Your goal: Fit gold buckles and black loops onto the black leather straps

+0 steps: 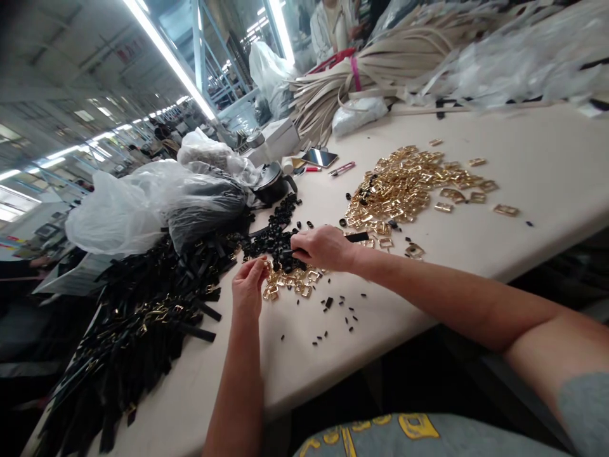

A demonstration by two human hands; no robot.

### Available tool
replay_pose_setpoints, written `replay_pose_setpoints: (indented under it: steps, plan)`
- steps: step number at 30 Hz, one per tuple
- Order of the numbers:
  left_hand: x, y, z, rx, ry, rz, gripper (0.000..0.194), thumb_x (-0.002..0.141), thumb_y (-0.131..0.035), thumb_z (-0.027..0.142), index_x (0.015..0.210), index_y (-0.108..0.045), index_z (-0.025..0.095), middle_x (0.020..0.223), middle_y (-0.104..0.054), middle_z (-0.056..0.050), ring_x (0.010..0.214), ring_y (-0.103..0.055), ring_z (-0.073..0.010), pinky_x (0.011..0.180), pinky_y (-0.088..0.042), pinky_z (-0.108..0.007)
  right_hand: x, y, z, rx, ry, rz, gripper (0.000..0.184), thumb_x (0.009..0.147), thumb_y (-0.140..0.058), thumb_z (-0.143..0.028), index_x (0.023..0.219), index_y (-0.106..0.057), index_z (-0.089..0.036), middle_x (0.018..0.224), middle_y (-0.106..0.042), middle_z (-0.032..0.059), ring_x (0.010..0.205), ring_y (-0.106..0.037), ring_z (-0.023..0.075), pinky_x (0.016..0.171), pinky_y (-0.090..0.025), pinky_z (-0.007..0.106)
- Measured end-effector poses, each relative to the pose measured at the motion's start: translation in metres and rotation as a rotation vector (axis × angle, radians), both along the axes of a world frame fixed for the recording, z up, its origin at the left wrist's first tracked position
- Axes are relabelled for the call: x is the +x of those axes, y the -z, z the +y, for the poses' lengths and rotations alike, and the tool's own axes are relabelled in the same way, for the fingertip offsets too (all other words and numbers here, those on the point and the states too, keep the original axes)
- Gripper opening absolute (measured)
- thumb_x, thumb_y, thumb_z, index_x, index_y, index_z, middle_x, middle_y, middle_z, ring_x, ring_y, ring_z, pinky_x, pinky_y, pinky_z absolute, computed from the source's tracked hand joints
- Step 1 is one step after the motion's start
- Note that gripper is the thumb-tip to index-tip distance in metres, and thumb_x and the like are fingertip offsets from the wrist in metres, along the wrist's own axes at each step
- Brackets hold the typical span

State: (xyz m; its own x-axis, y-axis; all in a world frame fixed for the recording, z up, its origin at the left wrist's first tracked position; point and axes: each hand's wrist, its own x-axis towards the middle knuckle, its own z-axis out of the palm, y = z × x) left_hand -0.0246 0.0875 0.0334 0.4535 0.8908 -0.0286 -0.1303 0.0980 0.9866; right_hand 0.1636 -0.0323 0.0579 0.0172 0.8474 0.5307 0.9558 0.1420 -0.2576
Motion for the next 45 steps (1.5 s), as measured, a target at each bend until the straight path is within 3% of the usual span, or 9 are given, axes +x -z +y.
replay_pose_setpoints:
  steps: [5,14,17,22,25,31,33,40,45]
  plan:
    - [0.006,0.002,-0.008,-0.072,0.002,-0.019,0.032,0.059,-0.086,0.038,0.080,-0.077,0.015,0.072,-0.073,-0.003,0.061,-0.063,-0.0081,0.064,-0.050,-0.020,-0.014,0.019,0.005,0.010,-0.070,0.219,0.010,0.085,-0.056,-0.022,0.080,-0.063,-0.017,0.073,-0.067,0.0007,0.061,-0.053,0.0112,0.057,-0.032,0.022]
    - [0.014,0.007,-0.018,-0.101,-0.006,-0.100,0.032,0.062,-0.085,0.037,0.083,-0.075,0.016,0.077,-0.074,-0.004,0.068,-0.069,-0.0122,0.069,-0.054,-0.023,-0.023,0.012,-0.002,-0.056,-0.149,0.490,0.006,0.081,-0.062,-0.021,0.079,-0.065,-0.017,0.068,-0.064,-0.0017,0.057,-0.051,0.0087,0.055,-0.032,0.021]
    - [0.012,0.005,-0.016,-0.076,0.010,-0.086,0.031,0.064,-0.083,0.037,0.085,-0.074,0.016,0.079,-0.074,-0.005,0.070,-0.070,-0.0137,0.071,-0.055,-0.025,-0.024,0.014,-0.003,-0.062,-0.127,0.461,0.006,0.081,-0.062,-0.022,0.079,-0.066,-0.018,0.068,-0.065,-0.0016,0.057,-0.051,0.0090,0.055,-0.031,0.021]
    - [-0.008,-0.002,0.009,0.086,-0.123,0.035,0.029,0.066,-0.080,0.039,0.081,-0.072,0.015,0.071,-0.071,-0.002,0.065,-0.066,-0.0110,0.068,-0.053,-0.024,-0.008,0.018,-0.005,0.022,-0.101,0.288,0.012,0.086,-0.054,-0.023,0.078,-0.063,-0.017,0.072,-0.066,0.0005,0.060,-0.052,0.0104,0.057,-0.031,0.023]
    - [-0.014,-0.001,0.015,0.103,-0.018,0.223,0.029,0.065,-0.081,0.038,0.077,-0.070,0.014,0.065,-0.066,0.000,0.056,-0.058,-0.0070,0.060,-0.049,-0.019,0.008,0.019,-0.004,0.045,-0.020,0.167,0.019,0.089,-0.050,-0.026,0.077,-0.060,-0.018,0.070,-0.064,0.0008,0.059,-0.049,0.0108,0.057,-0.030,0.025]
    - [0.006,-0.001,0.004,-0.304,0.178,0.069,0.035,0.060,-0.081,0.041,0.075,-0.061,0.017,0.071,-0.062,0.001,0.055,-0.055,-0.0063,0.048,-0.042,-0.016,0.020,0.025,0.001,0.024,0.051,0.070,0.020,0.092,-0.048,-0.029,0.078,-0.059,-0.018,0.074,-0.065,0.0011,0.060,-0.049,0.0113,0.058,-0.029,0.026]
    - [0.013,-0.002,0.007,-0.321,0.181,0.049,0.036,0.059,-0.081,0.042,0.074,-0.059,0.018,0.073,-0.062,0.001,0.054,-0.053,-0.0055,0.044,-0.035,-0.014,0.020,0.027,0.002,0.012,0.061,0.061,0.020,0.092,-0.049,-0.029,0.079,-0.060,-0.018,0.076,-0.066,0.0015,0.061,-0.049,0.0116,0.058,-0.029,0.027]
    - [0.035,0.005,0.015,0.436,0.267,0.546,0.014,0.074,-0.069,0.032,0.082,-0.072,0.020,0.062,-0.059,0.003,0.054,-0.047,-0.0094,0.051,-0.035,-0.022,0.027,0.023,0.002,-0.029,0.135,0.075,0.016,0.090,-0.052,-0.028,0.085,-0.063,-0.018,0.080,-0.067,0.0023,0.062,-0.050,0.0123,0.058,-0.027,0.027]
    - [0.051,0.005,0.015,0.748,0.306,0.766,0.006,0.073,-0.069,0.026,0.076,-0.074,0.024,0.071,-0.068,-0.001,0.065,-0.057,-0.0161,0.064,-0.040,-0.028,0.028,0.019,0.001,-0.048,0.161,0.079,0.017,0.090,-0.052,-0.029,0.086,-0.064,-0.017,0.081,-0.068,0.0029,0.063,-0.051,0.0128,0.058,-0.027,0.027]
